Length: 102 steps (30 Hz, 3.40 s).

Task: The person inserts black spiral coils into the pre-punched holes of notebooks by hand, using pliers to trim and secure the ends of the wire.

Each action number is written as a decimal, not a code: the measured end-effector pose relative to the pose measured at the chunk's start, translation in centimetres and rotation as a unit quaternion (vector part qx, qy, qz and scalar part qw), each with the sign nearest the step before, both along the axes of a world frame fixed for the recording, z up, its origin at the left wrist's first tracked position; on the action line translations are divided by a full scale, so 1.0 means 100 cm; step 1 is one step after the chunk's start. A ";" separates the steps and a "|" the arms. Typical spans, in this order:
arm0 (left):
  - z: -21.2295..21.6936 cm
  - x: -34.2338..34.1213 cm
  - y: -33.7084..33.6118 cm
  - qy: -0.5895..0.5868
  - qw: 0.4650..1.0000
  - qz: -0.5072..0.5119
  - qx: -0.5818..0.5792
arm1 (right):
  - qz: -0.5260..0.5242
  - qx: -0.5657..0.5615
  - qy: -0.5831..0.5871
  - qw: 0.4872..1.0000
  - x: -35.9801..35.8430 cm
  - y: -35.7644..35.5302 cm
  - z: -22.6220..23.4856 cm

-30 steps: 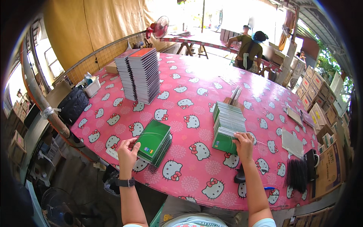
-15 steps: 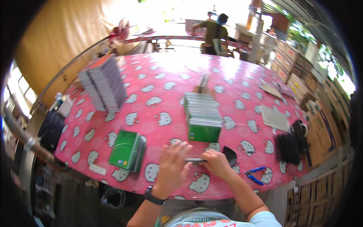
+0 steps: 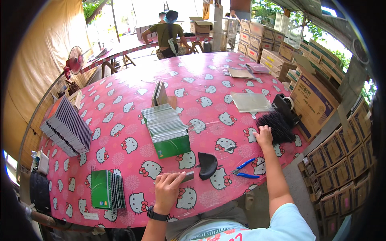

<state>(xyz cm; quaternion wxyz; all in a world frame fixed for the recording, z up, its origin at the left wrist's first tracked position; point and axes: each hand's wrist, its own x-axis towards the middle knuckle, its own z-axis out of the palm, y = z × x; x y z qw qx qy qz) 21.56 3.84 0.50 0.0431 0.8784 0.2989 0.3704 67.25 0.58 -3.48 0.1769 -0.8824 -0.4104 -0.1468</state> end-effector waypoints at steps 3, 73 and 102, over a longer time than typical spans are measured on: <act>0.004 -0.005 0.000 0.005 1.000 -0.011 0.004 | -0.025 -0.036 0.072 0.996 -0.002 0.007 0.003; 0.007 0.020 -0.009 0.052 0.996 -0.036 -0.062 | 0.539 -0.038 0.324 0.777 -0.212 0.002 0.064; 0.002 -0.010 -0.003 -0.026 0.994 0.002 -0.103 | 0.483 -0.132 0.455 0.736 -0.225 0.001 0.058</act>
